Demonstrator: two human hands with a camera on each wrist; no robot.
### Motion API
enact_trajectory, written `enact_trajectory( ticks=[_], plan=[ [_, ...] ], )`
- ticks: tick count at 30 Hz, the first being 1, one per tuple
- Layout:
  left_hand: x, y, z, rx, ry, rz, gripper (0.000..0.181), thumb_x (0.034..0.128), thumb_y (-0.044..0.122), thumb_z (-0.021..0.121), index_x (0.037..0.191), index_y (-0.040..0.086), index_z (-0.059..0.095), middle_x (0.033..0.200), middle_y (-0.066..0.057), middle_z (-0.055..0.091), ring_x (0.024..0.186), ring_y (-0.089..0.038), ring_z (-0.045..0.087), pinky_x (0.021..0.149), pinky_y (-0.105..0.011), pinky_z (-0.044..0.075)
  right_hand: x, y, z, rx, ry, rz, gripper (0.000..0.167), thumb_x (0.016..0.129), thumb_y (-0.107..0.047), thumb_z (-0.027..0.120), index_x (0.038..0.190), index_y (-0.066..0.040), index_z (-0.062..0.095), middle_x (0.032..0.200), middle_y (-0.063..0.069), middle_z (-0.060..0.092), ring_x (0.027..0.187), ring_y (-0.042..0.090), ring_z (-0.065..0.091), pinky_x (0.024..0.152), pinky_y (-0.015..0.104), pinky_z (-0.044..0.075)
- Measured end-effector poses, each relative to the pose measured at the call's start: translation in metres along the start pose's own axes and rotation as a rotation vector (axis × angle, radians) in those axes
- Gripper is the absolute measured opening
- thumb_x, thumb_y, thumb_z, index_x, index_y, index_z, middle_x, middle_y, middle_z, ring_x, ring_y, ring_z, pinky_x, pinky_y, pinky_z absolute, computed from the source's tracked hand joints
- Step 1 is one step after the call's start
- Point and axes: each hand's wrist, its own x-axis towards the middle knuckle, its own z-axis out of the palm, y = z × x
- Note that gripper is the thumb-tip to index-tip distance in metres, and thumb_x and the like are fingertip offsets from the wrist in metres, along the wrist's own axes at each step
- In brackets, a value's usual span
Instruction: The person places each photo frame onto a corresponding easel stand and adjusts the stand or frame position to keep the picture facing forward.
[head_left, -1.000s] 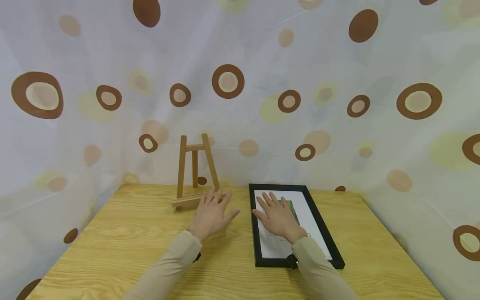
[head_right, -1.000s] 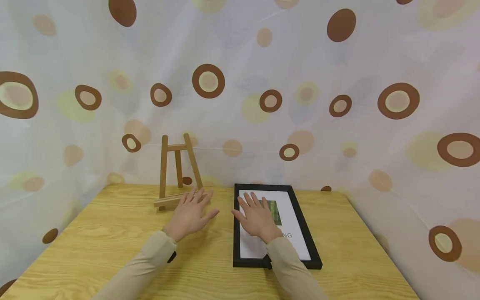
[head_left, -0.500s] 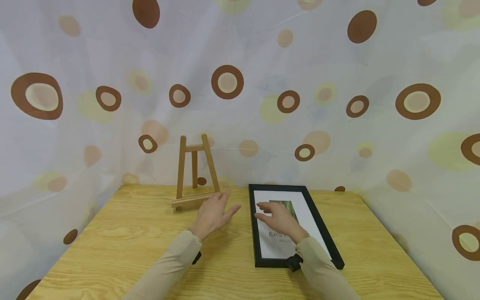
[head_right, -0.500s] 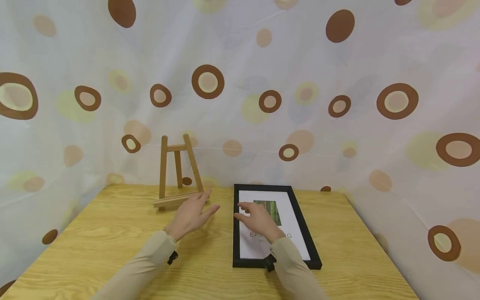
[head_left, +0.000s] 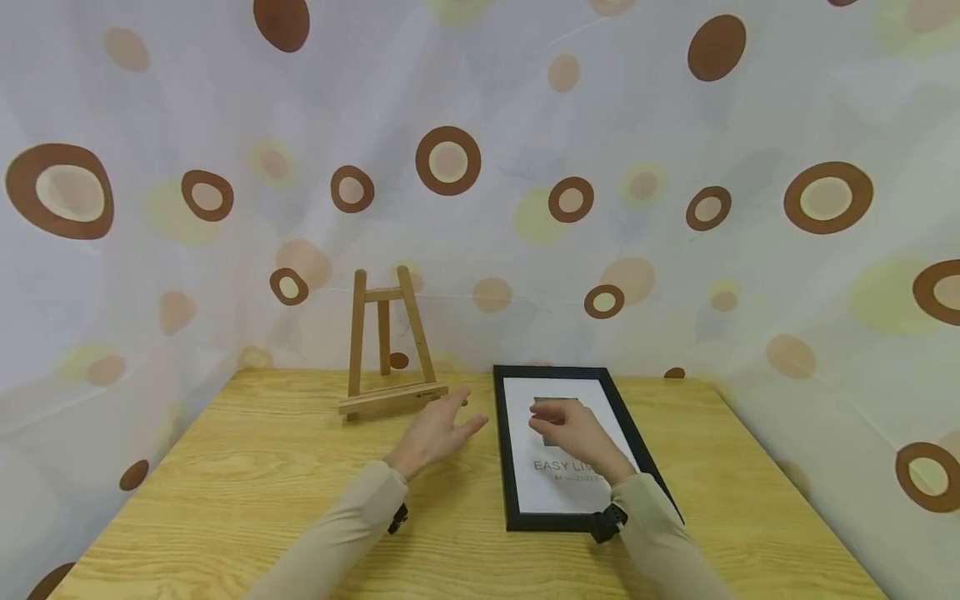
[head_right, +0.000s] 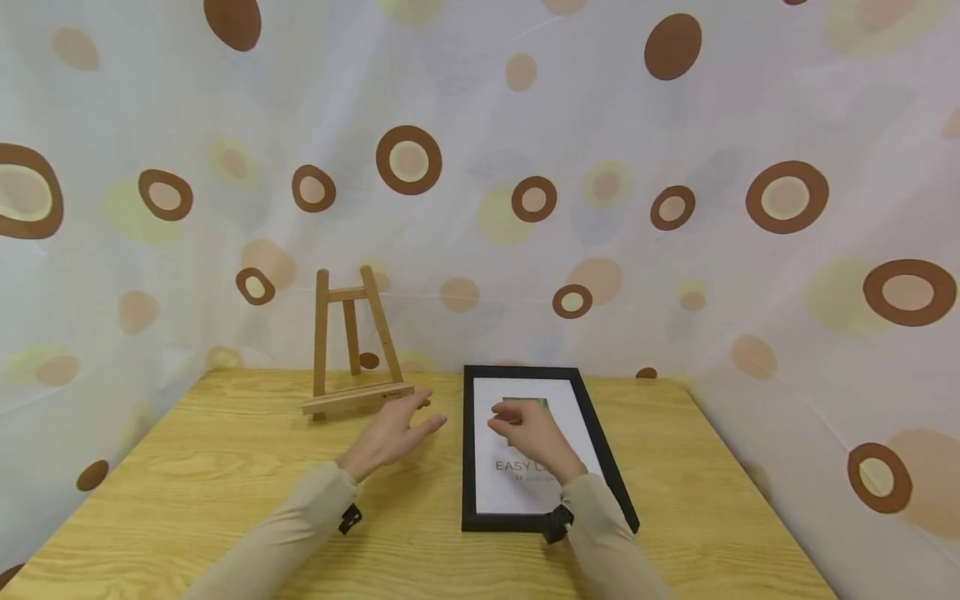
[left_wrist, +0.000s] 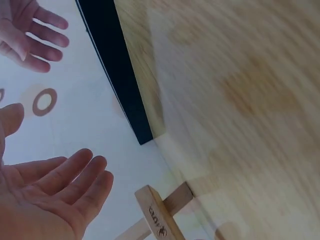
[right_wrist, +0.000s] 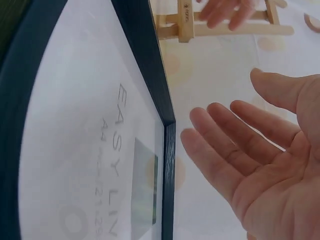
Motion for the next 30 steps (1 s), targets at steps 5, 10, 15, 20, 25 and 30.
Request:
enact_trajectory(
  ticks=[5,10,15,20,25,30],
  plan=[
    [0.000,0.002,0.007,-0.092,-0.066,-0.057,0.071,0.0982,0.049,0.053,0.150,0.002,0.037,0.140,-0.020,0.055,0.126,-0.036,0.054,0.102,-0.052,0.047,-0.005,0.012,-0.013,0.171,-0.143,0.020,0.049,0.098,-0.026,0.062,0.135,0.005,0.054,0.131,0.022,0.060,0.115,0.031,0.063,0.095,0.041,0.055],
    [0.000,0.003,0.011,-0.157,-0.087,-0.088,0.068,0.0976,0.043,0.057,0.147,-0.001,0.040,0.137,-0.021,0.057,0.125,-0.035,0.055,0.103,-0.052,0.047,-0.010,0.020,-0.026,0.240,-0.213,0.055,0.053,0.098,-0.024,0.061,0.139,0.008,0.048,0.135,0.027,0.055,0.116,0.033,0.062,0.095,0.040,0.055],
    [0.001,0.005,0.015,-0.287,-0.117,-0.109,0.066,0.0979,0.041,0.058,0.144,-0.005,0.043,0.134,-0.019,0.059,0.124,-0.034,0.056,0.103,-0.049,0.047,-0.013,0.029,-0.042,0.249,-0.171,0.136,0.055,0.096,-0.025,0.064,0.138,0.008,0.049,0.133,0.026,0.057,0.112,0.030,0.064,0.093,0.038,0.056],
    [0.001,0.007,0.018,-0.471,-0.160,-0.131,0.062,0.0990,0.032,0.058,0.143,-0.009,0.041,0.133,-0.022,0.059,0.123,-0.035,0.056,0.103,-0.052,0.047,-0.017,0.040,-0.059,0.275,-0.197,0.198,0.063,0.095,-0.030,0.066,0.141,0.008,0.045,0.137,0.027,0.054,0.115,0.033,0.063,0.096,0.039,0.055],
    [0.000,0.007,0.025,-0.659,-0.223,-0.155,0.056,0.0986,0.017,0.059,0.140,-0.017,0.039,0.132,-0.030,0.056,0.116,-0.037,0.061,0.100,-0.050,0.050,-0.024,0.054,-0.074,0.326,-0.233,0.208,0.061,0.098,-0.024,0.061,0.143,0.012,0.040,0.142,0.031,0.047,0.122,0.036,0.058,0.098,0.040,0.053],
    [0.001,0.009,0.029,-0.754,-0.246,-0.218,0.055,0.0969,0.010,0.060,0.138,-0.020,0.038,0.129,-0.032,0.057,0.115,-0.037,0.062,0.097,-0.045,0.053,-0.030,0.068,-0.090,0.380,-0.246,0.215,0.063,0.101,-0.023,0.055,0.145,0.015,0.030,0.147,0.034,0.039,0.126,0.035,0.056,0.099,0.040,0.052]
  ],
)
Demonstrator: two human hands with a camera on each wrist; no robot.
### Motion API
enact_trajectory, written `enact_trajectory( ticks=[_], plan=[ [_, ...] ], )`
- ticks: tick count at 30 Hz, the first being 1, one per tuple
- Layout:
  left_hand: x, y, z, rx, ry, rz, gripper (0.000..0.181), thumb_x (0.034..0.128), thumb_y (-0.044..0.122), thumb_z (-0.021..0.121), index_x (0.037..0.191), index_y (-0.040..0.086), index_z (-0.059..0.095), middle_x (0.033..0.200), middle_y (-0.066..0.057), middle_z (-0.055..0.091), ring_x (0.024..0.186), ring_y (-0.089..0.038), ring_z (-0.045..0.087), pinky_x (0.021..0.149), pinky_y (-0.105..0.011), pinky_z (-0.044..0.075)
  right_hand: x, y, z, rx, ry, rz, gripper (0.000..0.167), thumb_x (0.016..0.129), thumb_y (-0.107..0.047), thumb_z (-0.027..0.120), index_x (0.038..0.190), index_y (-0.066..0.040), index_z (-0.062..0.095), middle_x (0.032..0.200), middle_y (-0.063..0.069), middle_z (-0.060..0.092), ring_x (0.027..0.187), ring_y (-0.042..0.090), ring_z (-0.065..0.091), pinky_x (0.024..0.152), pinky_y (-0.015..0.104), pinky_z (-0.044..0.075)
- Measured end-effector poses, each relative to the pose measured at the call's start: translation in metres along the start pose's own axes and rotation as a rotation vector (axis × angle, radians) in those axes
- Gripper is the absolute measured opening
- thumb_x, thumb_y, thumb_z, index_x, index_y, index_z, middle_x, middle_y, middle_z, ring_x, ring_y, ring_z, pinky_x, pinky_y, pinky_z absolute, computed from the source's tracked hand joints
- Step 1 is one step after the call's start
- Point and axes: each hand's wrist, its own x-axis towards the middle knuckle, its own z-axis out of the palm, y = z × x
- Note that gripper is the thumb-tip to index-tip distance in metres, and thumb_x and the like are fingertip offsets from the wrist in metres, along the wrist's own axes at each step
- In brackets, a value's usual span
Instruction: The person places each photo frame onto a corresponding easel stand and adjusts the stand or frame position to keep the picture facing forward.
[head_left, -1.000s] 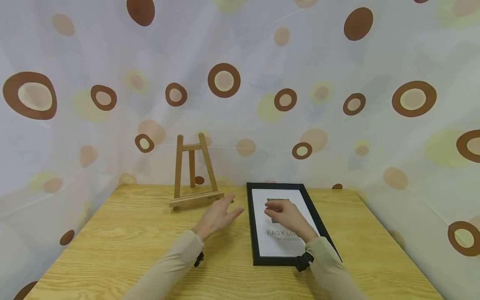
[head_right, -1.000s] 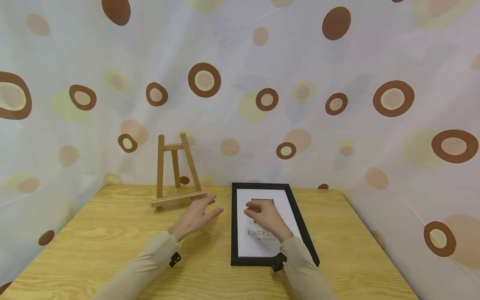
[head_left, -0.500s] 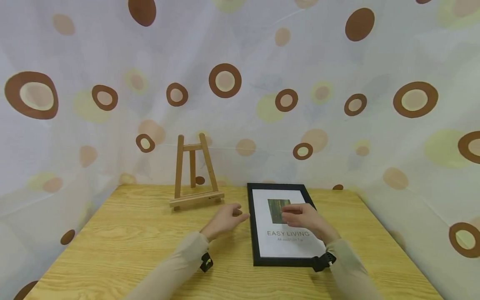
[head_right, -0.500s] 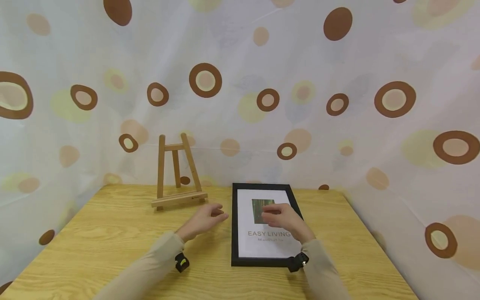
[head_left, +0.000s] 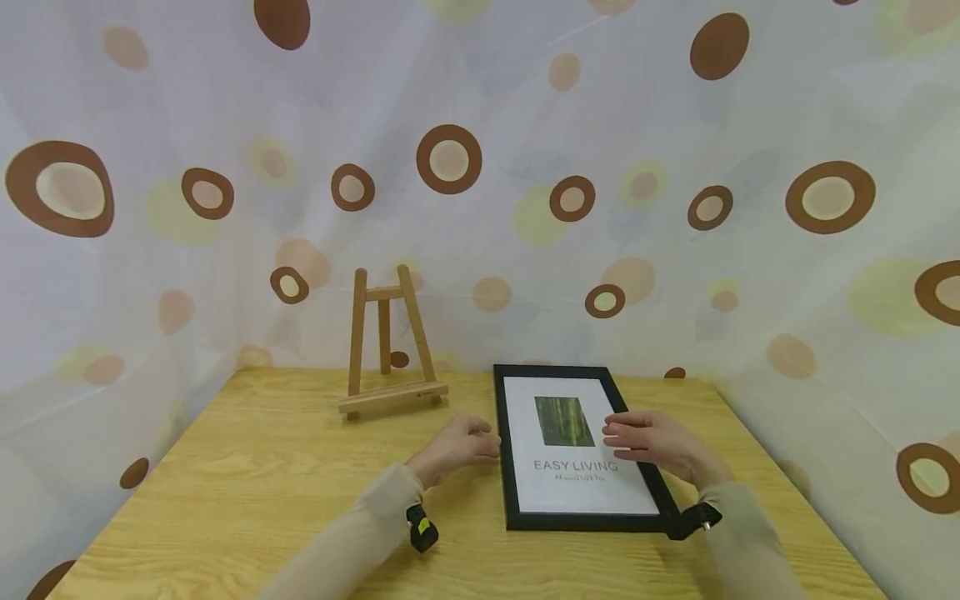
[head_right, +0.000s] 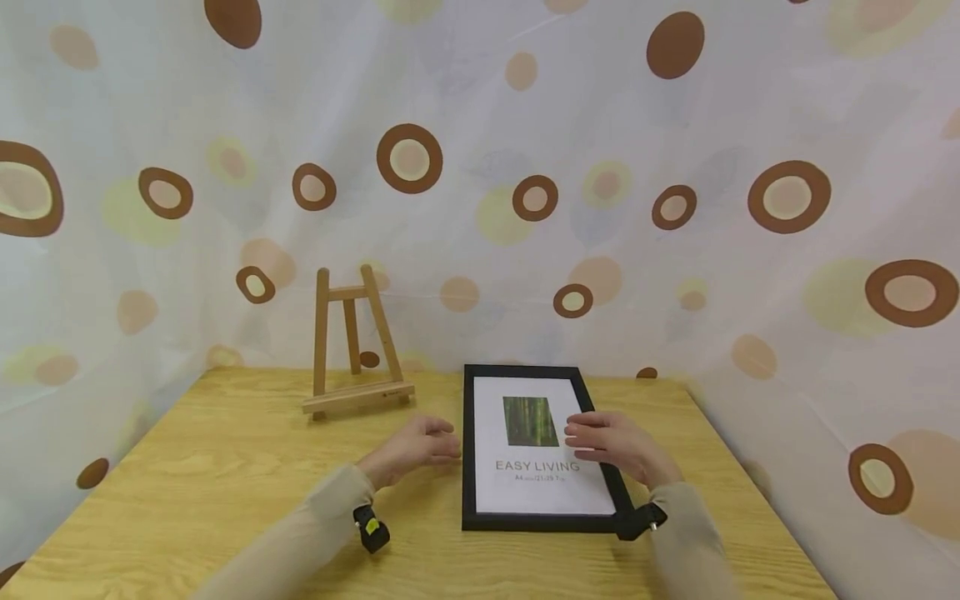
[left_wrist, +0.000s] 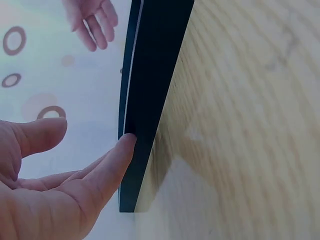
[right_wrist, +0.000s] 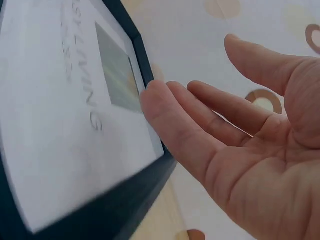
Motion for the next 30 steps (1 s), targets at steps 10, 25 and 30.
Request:
enact_trajectory(
  ticks=[10,25,30],
  plan=[
    [-0.001,-0.001,0.001,-0.048,0.003,-0.085,0.049,0.0954,0.008,0.061,0.135,-0.016,0.045,0.128,-0.027,0.059,0.117,-0.035,0.062,0.099,-0.043,0.051,-0.008,0.028,-0.032,0.155,-0.043,0.045,0.064,0.103,-0.018,0.051,0.146,0.019,0.020,0.143,0.032,0.046,0.118,0.022,0.062,0.100,0.038,0.052],
    [0.006,-0.012,-0.002,-0.306,-0.003,-0.163,0.040,0.0963,-0.002,0.054,0.132,-0.019,0.046,0.129,-0.033,0.057,0.121,-0.038,0.059,0.102,-0.045,0.049,-0.016,0.060,-0.068,0.359,-0.121,0.037,0.066,0.103,-0.010,0.048,0.148,0.019,0.009,0.123,0.006,0.066,0.111,0.016,0.065,0.098,0.034,0.052],
    [0.005,-0.016,-0.007,-0.335,-0.070,-0.178,0.042,0.0976,-0.001,0.051,0.136,-0.018,0.044,0.135,-0.033,0.053,0.124,-0.039,0.056,0.105,-0.048,0.047,-0.015,0.065,-0.068,0.348,-0.148,0.098,0.060,0.105,-0.012,0.045,0.148,0.018,0.017,0.121,0.004,0.064,0.111,0.014,0.063,0.099,0.035,0.052]
  ],
)
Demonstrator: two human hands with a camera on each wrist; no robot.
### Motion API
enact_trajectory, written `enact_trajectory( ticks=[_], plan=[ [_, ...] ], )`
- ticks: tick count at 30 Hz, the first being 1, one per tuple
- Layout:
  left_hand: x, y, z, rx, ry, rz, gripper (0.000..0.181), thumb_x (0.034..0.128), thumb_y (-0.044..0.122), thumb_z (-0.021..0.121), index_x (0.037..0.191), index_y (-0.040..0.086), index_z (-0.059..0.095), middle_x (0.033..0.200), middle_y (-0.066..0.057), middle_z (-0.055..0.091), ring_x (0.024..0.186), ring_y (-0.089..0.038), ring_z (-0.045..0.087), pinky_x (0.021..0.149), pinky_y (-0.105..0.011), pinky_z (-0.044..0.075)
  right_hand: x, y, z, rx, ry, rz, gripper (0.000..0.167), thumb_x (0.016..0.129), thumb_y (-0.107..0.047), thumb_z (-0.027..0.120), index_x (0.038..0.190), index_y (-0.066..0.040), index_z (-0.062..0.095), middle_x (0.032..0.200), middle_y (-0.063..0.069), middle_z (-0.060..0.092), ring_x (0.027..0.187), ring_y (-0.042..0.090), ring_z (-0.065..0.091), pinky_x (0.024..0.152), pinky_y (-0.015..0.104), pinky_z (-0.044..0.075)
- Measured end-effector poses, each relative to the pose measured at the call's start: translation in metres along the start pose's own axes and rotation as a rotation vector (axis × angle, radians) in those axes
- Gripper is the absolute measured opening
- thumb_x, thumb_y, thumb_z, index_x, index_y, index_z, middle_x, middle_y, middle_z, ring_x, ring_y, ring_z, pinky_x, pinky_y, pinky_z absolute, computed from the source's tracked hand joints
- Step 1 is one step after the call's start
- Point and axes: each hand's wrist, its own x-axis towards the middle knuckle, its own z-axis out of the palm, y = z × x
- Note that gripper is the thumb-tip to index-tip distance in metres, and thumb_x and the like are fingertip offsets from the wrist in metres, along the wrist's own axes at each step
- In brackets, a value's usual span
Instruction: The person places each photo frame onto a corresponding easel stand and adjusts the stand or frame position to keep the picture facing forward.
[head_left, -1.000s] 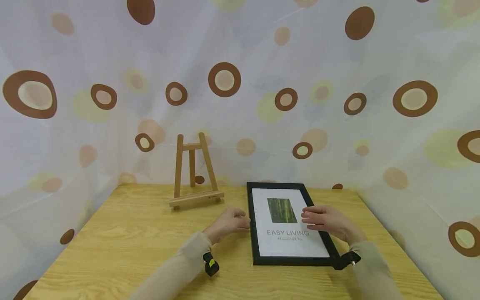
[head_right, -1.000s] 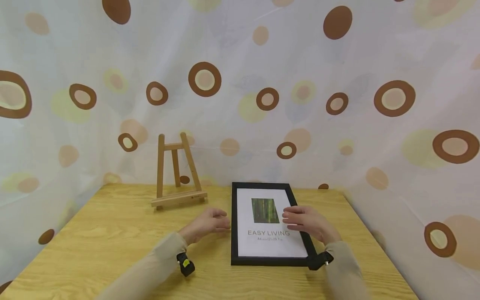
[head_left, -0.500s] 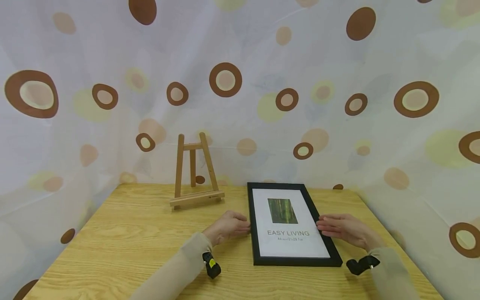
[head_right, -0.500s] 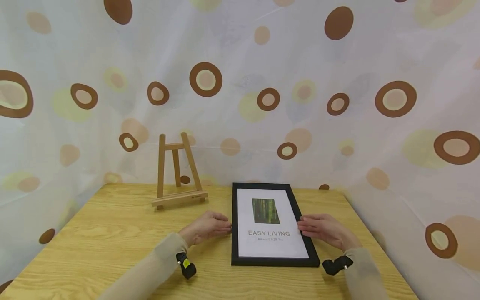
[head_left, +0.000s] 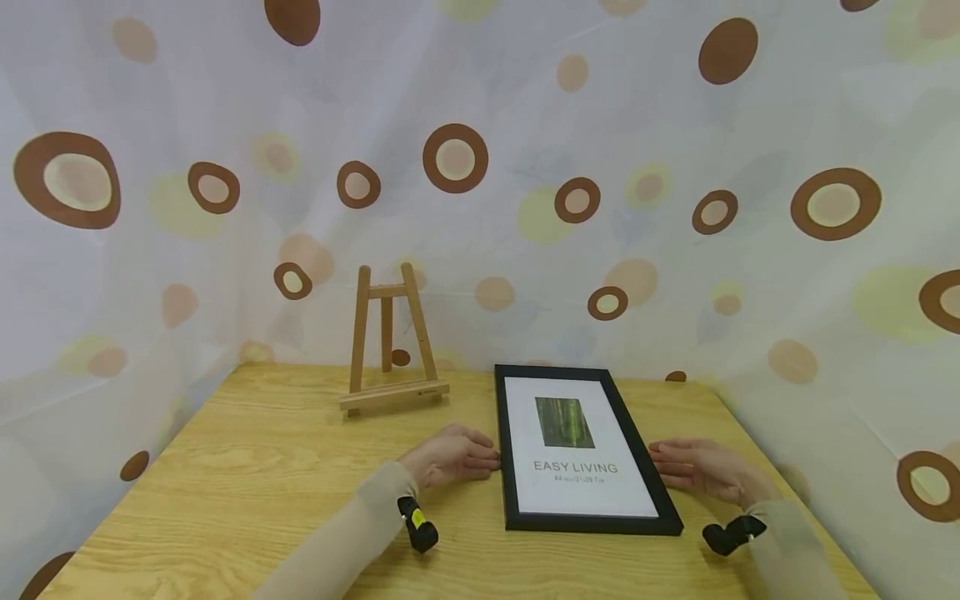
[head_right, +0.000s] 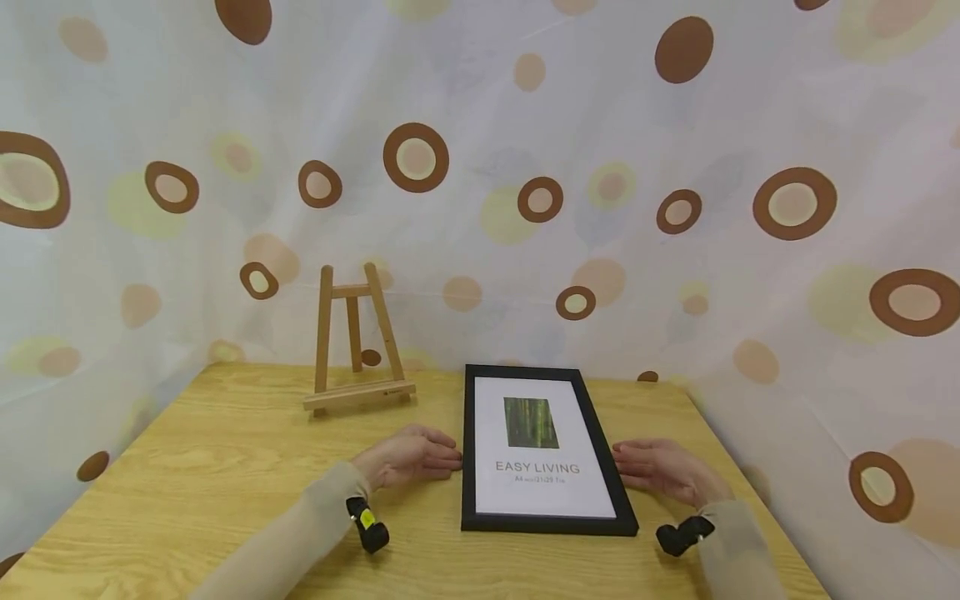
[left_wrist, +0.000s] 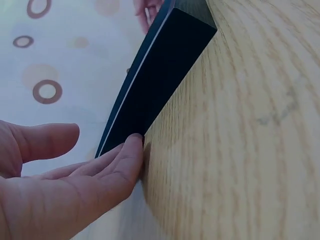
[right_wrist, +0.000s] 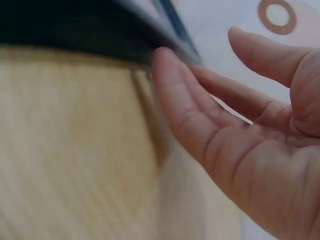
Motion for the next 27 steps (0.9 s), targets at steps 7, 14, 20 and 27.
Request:
enact_trajectory(
  ticks=[7,14,20,27],
  plan=[
    [-0.0010,-0.0031,-0.0053,0.000,-0.085,-0.007,0.047,0.0985,-0.001,0.051,0.141,-0.017,0.037,0.145,-0.031,0.043,0.133,-0.040,0.047,0.109,-0.049,0.043,-0.0003,0.0024,-0.0009,-0.011,-0.033,-0.004,0.049,0.107,-0.016,0.040,0.143,0.017,0.034,0.122,0.007,0.064,0.111,0.016,0.063,0.098,0.036,0.053],
    [-0.0033,-0.0036,-0.0052,-0.008,-0.104,-0.025,0.049,0.0977,-0.002,0.052,0.142,-0.015,0.037,0.145,-0.029,0.045,0.132,-0.036,0.049,0.106,-0.047,0.046,-0.0027,-0.0005,-0.0001,-0.059,-0.030,0.004,0.047,0.107,-0.018,0.040,0.142,0.014,0.040,0.122,0.004,0.065,0.110,0.016,0.063,0.095,0.036,0.055],
    [-0.0060,-0.0037,-0.0056,-0.033,-0.107,-0.016,0.048,0.0985,0.000,0.052,0.142,-0.013,0.038,0.146,-0.030,0.043,0.125,-0.038,0.055,0.102,-0.046,0.050,-0.0044,-0.0016,0.0027,-0.044,-0.016,0.020,0.052,0.106,-0.020,0.045,0.145,0.013,0.035,0.127,0.005,0.061,0.113,0.016,0.062,0.097,0.045,0.053],
    [-0.0088,-0.0061,-0.0082,-0.106,-0.128,-0.014,0.049,0.0995,-0.002,0.049,0.144,-0.014,0.034,0.151,-0.032,0.034,0.122,-0.043,0.056,0.101,-0.049,0.049,-0.0037,-0.0001,0.0020,0.020,-0.062,0.021,0.056,0.104,-0.011,0.046,0.150,0.013,0.023,0.127,0.003,0.062,0.114,0.021,0.063,0.098,0.047,0.052]
  ],
)
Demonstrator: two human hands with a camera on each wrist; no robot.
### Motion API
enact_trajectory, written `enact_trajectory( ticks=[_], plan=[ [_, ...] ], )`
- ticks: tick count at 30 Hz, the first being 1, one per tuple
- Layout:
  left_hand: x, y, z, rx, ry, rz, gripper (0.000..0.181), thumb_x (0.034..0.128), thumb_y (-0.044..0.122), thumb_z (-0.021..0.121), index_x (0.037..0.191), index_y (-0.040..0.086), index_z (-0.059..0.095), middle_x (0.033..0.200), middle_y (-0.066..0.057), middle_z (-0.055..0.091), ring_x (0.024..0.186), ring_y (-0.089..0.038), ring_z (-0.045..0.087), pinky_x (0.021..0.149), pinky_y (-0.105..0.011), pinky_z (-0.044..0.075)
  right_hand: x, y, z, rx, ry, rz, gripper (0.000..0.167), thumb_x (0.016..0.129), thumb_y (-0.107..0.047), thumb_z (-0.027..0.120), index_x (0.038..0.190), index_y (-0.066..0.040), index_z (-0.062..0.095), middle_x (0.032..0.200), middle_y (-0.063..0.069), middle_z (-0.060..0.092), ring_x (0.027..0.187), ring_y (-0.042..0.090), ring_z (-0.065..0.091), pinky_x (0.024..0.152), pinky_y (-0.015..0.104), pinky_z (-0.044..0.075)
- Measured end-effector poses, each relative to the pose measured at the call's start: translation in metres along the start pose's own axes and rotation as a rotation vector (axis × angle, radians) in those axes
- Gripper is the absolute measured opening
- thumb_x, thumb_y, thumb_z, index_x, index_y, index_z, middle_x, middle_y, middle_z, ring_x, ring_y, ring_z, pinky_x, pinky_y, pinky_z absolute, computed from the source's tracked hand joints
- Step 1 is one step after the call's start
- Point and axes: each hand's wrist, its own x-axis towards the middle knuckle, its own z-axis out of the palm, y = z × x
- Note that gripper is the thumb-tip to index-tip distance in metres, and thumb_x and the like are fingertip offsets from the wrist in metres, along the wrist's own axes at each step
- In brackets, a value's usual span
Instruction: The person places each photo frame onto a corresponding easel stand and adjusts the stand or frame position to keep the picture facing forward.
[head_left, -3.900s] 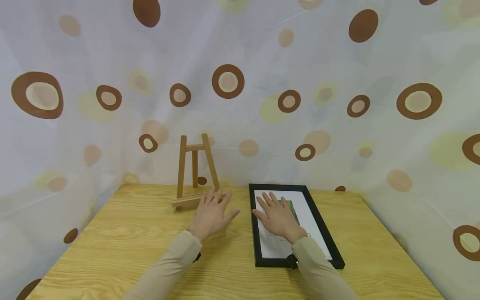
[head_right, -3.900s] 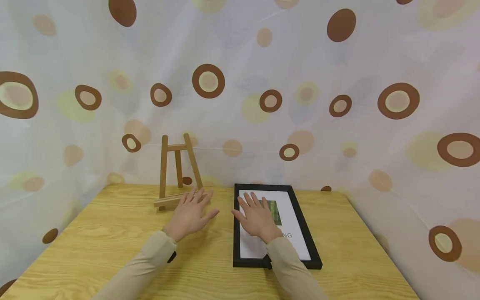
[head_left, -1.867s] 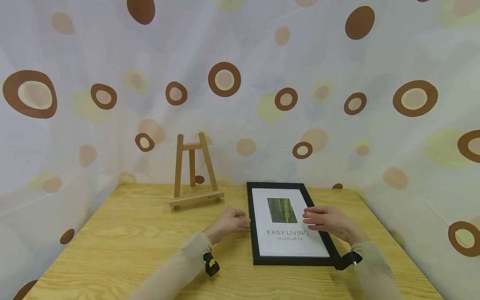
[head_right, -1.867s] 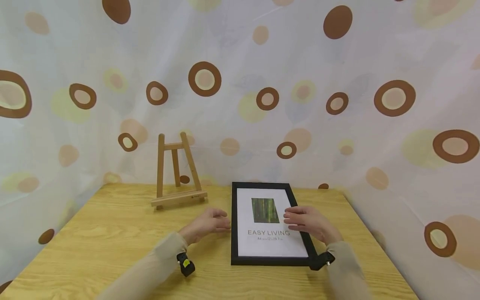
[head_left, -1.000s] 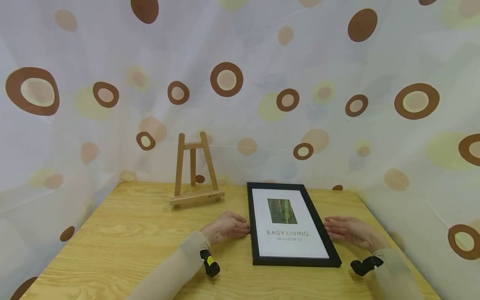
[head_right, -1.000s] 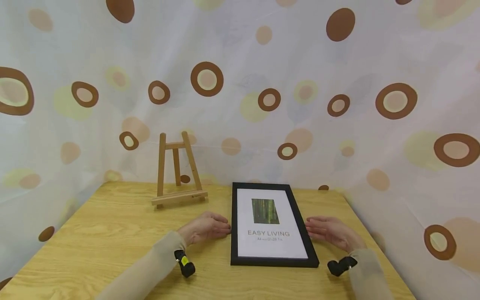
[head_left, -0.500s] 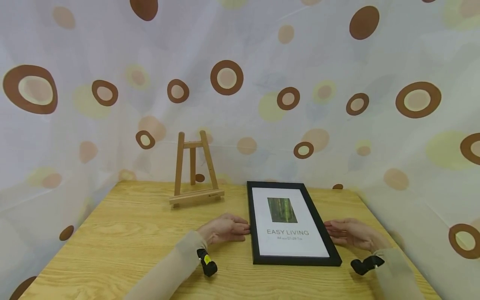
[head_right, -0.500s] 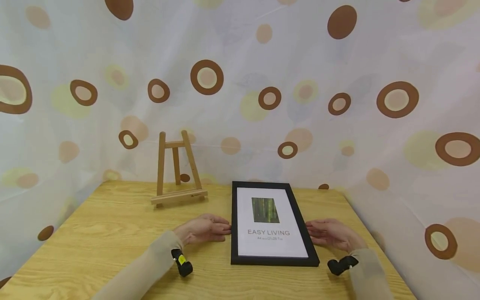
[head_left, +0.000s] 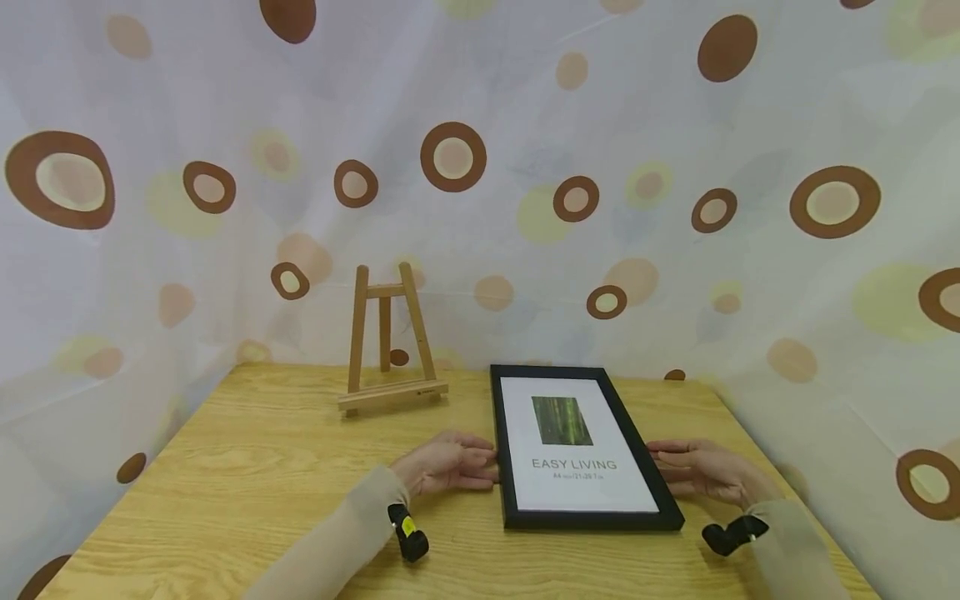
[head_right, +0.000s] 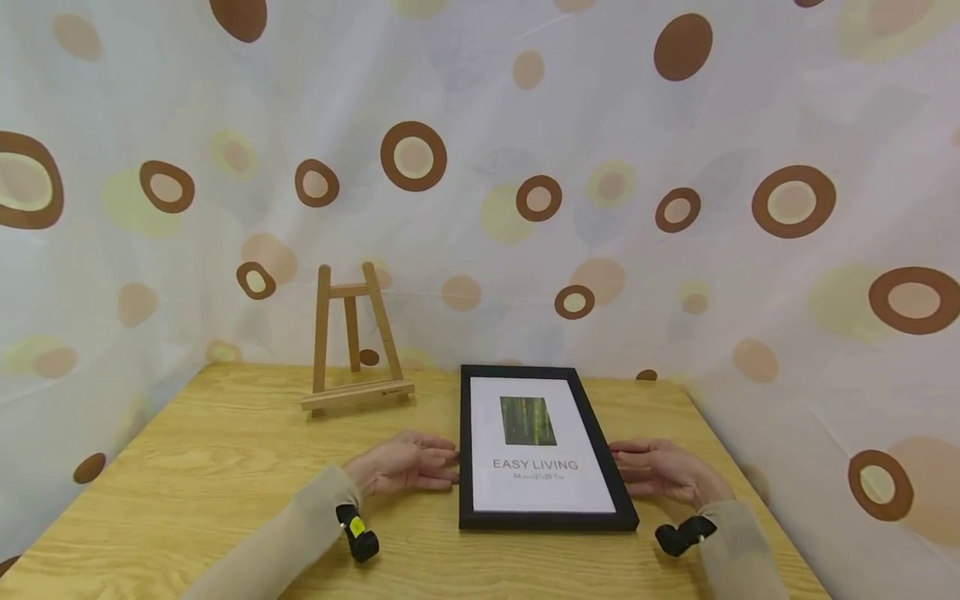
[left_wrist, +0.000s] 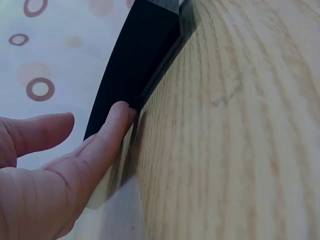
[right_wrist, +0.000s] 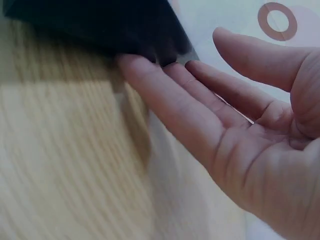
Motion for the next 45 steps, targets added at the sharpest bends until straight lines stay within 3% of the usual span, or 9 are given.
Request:
enact_trajectory(
  ticks=[10,16,18,30,37,45],
  plan=[
    [0.002,0.000,0.002,-0.049,0.055,-0.020,0.044,0.0951,-0.009,0.051,0.137,-0.019,0.040,0.129,-0.033,0.055,0.122,-0.039,0.057,0.104,-0.046,0.048,0.003,0.006,-0.003,-0.025,-0.055,-0.004,0.061,0.105,-0.005,0.042,0.144,0.025,0.007,0.123,0.007,0.065,0.112,0.018,0.064,0.098,0.038,0.053],
    [0.007,-0.001,0.006,-0.009,0.089,-0.058,0.044,0.0962,-0.003,0.054,0.137,-0.016,0.043,0.121,-0.027,0.061,0.108,-0.034,0.065,0.099,-0.049,0.051,0.005,0.006,0.004,-0.139,-0.008,0.021,0.071,0.102,-0.006,0.050,0.144,0.025,0.003,0.132,0.016,0.058,0.111,0.019,0.064,0.097,0.038,0.054],
    [0.008,-0.002,0.008,0.007,0.094,-0.063,0.045,0.0964,-0.002,0.054,0.138,-0.016,0.042,0.118,-0.026,0.062,0.105,-0.034,0.066,0.097,-0.052,0.052,0.006,0.005,0.006,-0.131,-0.016,0.026,0.072,0.101,-0.005,0.051,0.143,0.026,0.001,0.132,0.018,0.058,0.111,0.021,0.064,0.096,0.039,0.054],
    [0.010,-0.004,0.006,-0.001,0.055,-0.054,0.038,0.0960,-0.003,0.055,0.132,-0.016,0.049,0.112,-0.023,0.068,0.101,-0.030,0.068,0.096,-0.049,0.053,0.005,0.005,0.006,0.005,-0.093,0.024,0.069,0.103,-0.002,0.045,0.142,0.026,-0.004,0.123,0.012,0.065,0.111,0.023,0.065,0.096,0.039,0.053],
    [0.005,0.000,0.005,0.019,0.035,-0.065,0.044,0.0934,-0.004,0.060,0.133,-0.017,0.045,0.119,-0.023,0.062,0.099,-0.023,0.067,0.098,-0.045,0.052,0.005,0.003,0.010,-0.049,-0.111,0.031,0.074,0.102,-0.004,0.047,0.140,0.028,-0.008,0.121,0.011,0.065,0.108,0.022,0.066,0.095,0.040,0.055],
    [0.000,-0.001,0.001,0.037,0.015,-0.062,0.053,0.0912,-0.008,0.060,0.138,-0.015,0.036,0.120,-0.021,0.059,0.096,-0.021,0.066,0.100,-0.044,0.051,0.005,0.002,0.019,-0.093,-0.051,0.034,0.081,0.101,-0.005,0.051,0.141,0.026,-0.012,0.126,0.014,0.056,0.107,0.022,0.065,0.094,0.043,0.055]
  ],
)
